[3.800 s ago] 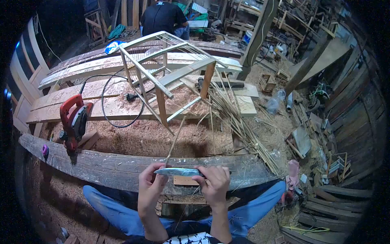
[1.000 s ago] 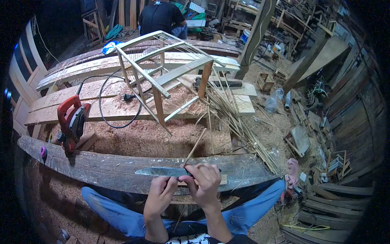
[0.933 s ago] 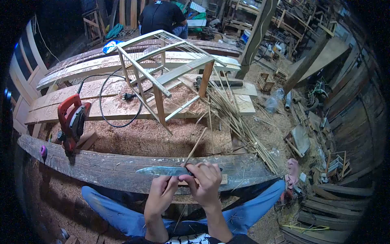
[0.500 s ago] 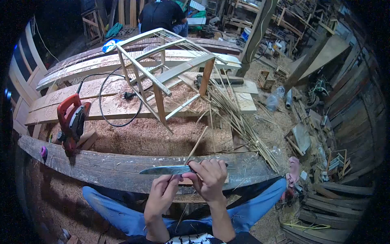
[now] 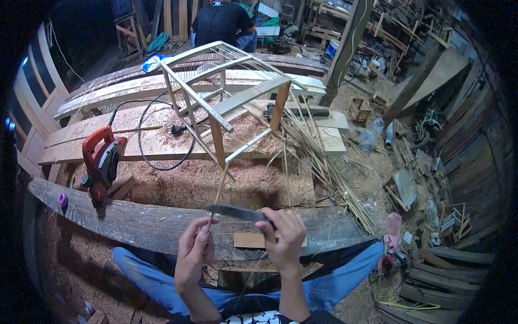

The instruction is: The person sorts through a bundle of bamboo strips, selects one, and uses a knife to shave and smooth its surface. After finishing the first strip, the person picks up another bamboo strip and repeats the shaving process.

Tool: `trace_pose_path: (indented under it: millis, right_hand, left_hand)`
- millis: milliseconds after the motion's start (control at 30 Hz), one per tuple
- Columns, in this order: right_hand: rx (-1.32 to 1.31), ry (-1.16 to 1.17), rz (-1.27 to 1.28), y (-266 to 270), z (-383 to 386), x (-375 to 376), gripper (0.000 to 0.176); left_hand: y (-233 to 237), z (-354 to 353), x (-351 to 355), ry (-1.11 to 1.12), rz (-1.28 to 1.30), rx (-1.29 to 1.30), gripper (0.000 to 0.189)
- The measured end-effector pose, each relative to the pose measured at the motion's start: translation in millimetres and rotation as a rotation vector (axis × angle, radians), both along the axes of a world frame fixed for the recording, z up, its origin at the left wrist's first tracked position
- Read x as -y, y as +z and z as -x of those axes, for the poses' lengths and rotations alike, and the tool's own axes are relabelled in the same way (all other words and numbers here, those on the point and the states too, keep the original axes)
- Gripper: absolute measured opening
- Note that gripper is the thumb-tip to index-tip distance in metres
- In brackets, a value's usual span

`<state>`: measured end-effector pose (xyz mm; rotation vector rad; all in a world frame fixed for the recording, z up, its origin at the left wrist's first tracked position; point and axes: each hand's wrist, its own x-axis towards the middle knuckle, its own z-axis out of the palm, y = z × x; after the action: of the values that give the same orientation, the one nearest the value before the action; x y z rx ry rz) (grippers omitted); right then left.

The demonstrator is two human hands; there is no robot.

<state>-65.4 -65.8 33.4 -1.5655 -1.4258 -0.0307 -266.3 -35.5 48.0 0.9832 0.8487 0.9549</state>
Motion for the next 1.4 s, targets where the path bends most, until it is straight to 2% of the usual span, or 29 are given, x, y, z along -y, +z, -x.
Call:
trace_pose_path:
  millis: [333,567,667,733,1000,1067,1133,1167,1200,1233,1300,1333,1400]
  right_hand:
    - [0.119,0.096,0.029,4.6,23.2,1.4,0.034]
    - [0.123,0.103,0.022,5.5,26.9,1.1,0.036]
    - [0.119,0.1,0.026,4.2,25.5,1.7,0.036]
    - [0.117,0.095,0.03,0.8,22.8,2.7,0.036]
    - [0.096,0.124,-0.051,-8.2,13.9,-1.3,0.033]
    - [0.227,0.09,-0.065,-6.3,3.6,-2.7,0.027]
    - [0.114,-0.172,-0.171,-34.3,-40.2,-7.1,0.027]
    - [-0.037,-0.337,-0.143,-28.7,-62.3,-1.0,0.029]
    - [-0.19,-0.492,-0.118,-23.5,-81.0,1.0,0.032]
    - [-0.042,-0.47,-0.114,-18.5,-83.7,7.7,0.04]
    - [0.068,-0.309,-0.056,-17.4,-60.4,15.7,0.043]
    - [0.068,-0.258,0.004,-7.8,-42.3,19.8,0.045]
    - [0.026,-0.16,-0.068,-13.0,-25.7,11.5,0.045]
  left_hand:
    - [-4.7,-18.8,3.7,-0.14,0.094,0.025,0.022]
    - [-14.8,-26.1,5.4,-0.106,-0.023,0.09,0.02]
    - [-19.9,-32.0,5.6,0.002,-0.054,0.06,0.02]
    - [-24.0,-30.1,5.8,0.022,-0.232,-0.175,0.021]
    - [-4.6,-23.9,9.6,-0.015,-0.287,-0.354,0.019]
    - [-4.3,-21.0,9.4,-0.015,-0.26,-0.352,0.018]
    - [0.9,-11.4,7.5,0.128,-0.192,-0.204,0.016]
    - [3.7,10.5,11.7,0.063,-0.071,-0.146,0.013]
    - [9.9,16.0,17.6,0.098,-0.116,-0.143,0.012]
    - [13.2,17.6,19.6,0.144,-0.162,-0.138,0.011]
    - [6.0,0.2,10.9,0.163,-0.145,-0.173,0.011]
    - [1.5,-10.3,4.0,0.161,-0.157,-0.204,0.011]
    - [-6.1,-23.2,-3.1,0.154,-0.174,-0.172,0.012]
